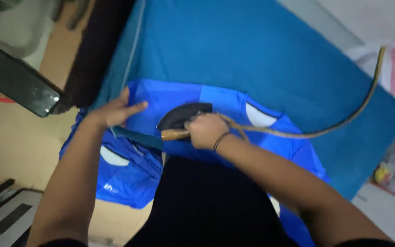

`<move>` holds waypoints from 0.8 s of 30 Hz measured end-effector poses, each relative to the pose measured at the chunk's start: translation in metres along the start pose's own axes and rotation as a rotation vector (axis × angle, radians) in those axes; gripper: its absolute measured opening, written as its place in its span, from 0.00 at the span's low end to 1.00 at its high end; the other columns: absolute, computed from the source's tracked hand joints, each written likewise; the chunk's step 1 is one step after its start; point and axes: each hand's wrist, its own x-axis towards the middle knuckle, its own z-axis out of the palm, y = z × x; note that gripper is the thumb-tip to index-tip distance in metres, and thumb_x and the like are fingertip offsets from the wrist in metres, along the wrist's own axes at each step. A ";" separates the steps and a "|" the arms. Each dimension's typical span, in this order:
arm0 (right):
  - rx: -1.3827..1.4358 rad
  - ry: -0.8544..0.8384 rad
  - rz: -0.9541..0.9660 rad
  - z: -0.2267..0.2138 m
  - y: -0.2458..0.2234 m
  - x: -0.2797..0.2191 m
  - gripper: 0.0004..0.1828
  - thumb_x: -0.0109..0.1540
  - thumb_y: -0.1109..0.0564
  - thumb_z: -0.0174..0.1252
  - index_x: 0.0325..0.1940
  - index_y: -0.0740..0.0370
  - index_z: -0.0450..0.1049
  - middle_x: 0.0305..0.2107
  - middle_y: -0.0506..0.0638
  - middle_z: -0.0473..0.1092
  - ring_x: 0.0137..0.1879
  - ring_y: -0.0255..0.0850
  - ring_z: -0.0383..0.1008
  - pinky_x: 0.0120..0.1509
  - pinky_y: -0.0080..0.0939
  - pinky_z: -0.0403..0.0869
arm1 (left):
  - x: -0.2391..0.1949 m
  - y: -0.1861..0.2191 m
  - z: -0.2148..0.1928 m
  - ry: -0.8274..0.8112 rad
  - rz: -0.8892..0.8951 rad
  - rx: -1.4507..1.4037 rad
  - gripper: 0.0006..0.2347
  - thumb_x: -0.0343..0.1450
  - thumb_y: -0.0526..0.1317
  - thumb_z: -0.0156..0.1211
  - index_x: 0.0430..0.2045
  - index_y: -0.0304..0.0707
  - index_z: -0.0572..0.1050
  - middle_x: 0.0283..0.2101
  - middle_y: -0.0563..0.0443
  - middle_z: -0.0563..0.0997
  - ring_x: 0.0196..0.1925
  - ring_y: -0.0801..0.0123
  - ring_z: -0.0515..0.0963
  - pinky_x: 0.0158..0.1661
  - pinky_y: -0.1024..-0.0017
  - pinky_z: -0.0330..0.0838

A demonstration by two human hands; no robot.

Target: Iron several blue t-shirts on an ironing board using a steam iron.

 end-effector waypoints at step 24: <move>0.074 0.143 0.135 -0.063 -0.030 0.090 0.14 0.55 0.54 0.54 0.39 0.58 0.81 0.37 0.65 0.77 0.45 0.62 0.79 0.53 0.60 0.76 | -0.011 -0.125 0.110 1.002 0.566 0.079 0.38 0.66 0.43 0.71 0.70 0.36 0.54 0.41 0.54 0.79 0.54 0.71 0.72 0.61 0.55 0.48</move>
